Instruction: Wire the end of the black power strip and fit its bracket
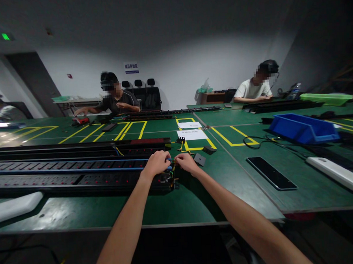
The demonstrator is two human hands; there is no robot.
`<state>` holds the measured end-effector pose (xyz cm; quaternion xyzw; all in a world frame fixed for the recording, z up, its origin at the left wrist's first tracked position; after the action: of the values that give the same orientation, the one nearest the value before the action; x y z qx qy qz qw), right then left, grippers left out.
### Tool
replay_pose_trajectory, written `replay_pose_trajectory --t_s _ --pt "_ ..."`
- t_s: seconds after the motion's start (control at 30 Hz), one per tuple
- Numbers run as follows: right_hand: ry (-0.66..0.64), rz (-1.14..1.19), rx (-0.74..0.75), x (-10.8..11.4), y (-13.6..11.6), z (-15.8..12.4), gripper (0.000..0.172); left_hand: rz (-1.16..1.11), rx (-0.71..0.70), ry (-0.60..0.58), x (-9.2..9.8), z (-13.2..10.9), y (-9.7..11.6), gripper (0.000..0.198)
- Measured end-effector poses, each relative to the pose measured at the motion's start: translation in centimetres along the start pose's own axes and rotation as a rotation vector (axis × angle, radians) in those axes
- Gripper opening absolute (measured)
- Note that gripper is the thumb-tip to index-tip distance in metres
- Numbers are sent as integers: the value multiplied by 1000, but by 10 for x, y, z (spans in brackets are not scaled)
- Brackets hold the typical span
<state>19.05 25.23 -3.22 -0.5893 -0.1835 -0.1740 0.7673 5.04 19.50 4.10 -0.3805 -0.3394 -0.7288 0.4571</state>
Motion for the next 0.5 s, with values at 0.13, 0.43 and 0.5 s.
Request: replay_pose_trajectory --t_s 0.13,0.43,0.5 --pt "3 6 0 1 -2 -1 24 2 -2 3 0 0 0 19" --pt "-5 13 -1 3 -6 -3 25 -7 -11 7 1 0 1 19" --pt "-10 12 -2 3 -7 -3 25 -6 -14 10 1 0 1 18"
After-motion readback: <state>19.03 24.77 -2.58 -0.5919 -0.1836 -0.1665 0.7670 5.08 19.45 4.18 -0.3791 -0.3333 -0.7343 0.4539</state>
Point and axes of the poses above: each hand's wrist, its own z-axis towards the middle knuckle, its own x-axis out of the back of the hand, y = z × x, the point moved 6 cm from there along z, towards the middle knuckle, and after that the axes turned 13 degrees about y, right-handed, at the moved point
